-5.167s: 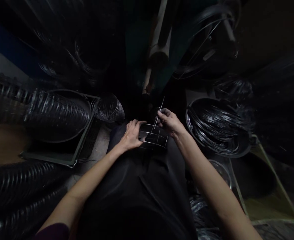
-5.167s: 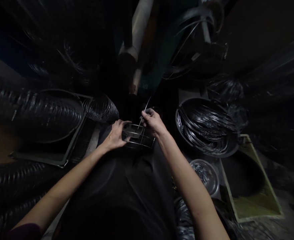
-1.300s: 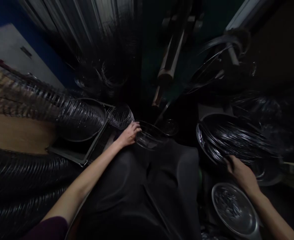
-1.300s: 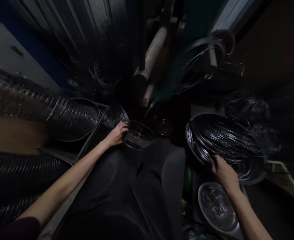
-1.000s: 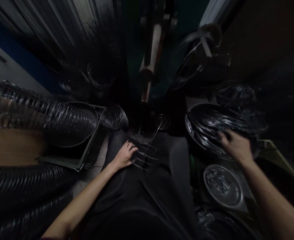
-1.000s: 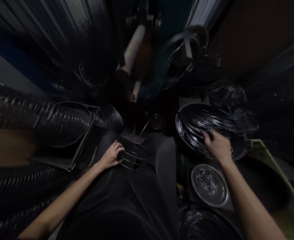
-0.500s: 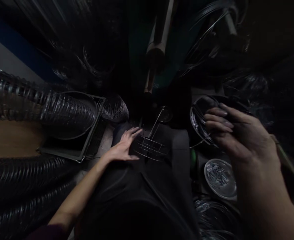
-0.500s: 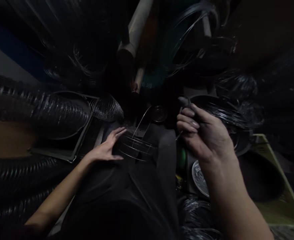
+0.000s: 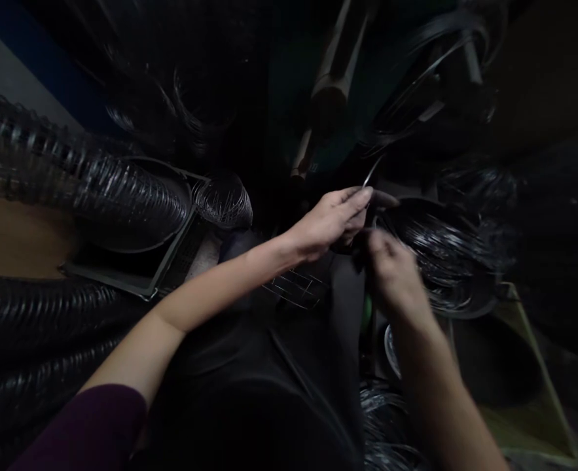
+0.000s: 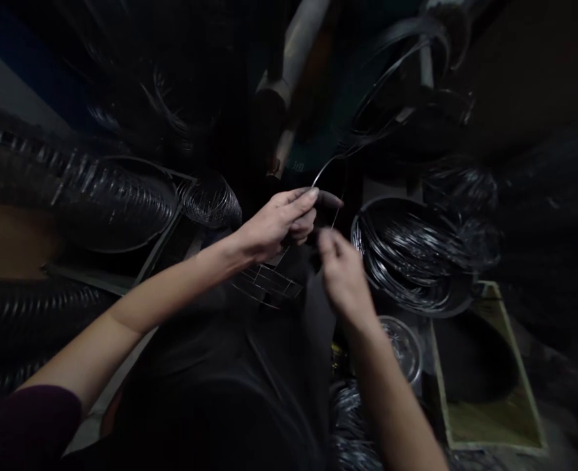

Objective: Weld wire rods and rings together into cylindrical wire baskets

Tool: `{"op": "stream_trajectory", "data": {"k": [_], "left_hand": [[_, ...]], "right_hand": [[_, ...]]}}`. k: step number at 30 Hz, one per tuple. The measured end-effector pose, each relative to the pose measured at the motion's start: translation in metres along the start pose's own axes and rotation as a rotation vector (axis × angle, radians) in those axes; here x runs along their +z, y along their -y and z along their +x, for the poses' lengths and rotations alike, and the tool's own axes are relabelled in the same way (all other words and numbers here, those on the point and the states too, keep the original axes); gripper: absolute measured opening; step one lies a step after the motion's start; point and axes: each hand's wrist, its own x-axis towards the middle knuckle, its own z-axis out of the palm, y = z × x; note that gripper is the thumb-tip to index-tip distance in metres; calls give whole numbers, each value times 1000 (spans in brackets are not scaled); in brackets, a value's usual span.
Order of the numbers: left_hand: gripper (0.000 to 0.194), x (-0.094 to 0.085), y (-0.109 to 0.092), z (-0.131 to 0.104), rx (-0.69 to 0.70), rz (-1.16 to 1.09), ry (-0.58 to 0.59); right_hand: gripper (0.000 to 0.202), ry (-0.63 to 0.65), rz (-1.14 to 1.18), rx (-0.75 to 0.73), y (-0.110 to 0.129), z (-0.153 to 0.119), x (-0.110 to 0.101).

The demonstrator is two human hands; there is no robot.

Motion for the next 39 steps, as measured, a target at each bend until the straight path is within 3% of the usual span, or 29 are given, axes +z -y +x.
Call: {"op": "stream_trajectory", "data": {"k": [3, 6, 10, 13, 15, 18, 20, 23, 28, 39], "left_hand": [[35, -12, 7, 12, -131, -134, -4], [38, -32, 14, -5, -167, -35, -26], [54, -80, 28, -73, 31, 558, -159], [91, -113, 59, -117, -28, 1042, -63], [81, -123, 86, -128, -25, 1196, -61], [53, -125, 112, -121, 95, 1144, -124], [48, -128, 114, -109, 167, 1058, -173], [49, -139, 100, -93, 251, 998, -224], [54, -163, 78, -68, 375, 957, -213], [57, -204, 51, -14, 398, 870, -95]], "right_hand": [[35, 124, -10, 51, -36, -20, 16], [33, 144, 69, 115, -55, -22, 28], [35, 78, 159, 140, -68, -6, 31], [36, 124, 198, 207, -79, 7, 34], [34, 140, 207, 233, -85, 17, 40], [34, 109, 226, 250, -89, 31, 51], [36, 98, 251, 256, -85, 41, 57], [36, 88, 264, 191, -67, 61, 64], [36, 59, 336, 92, -36, 95, 73], [35, 26, 382, 47, -17, 142, 79]]}}
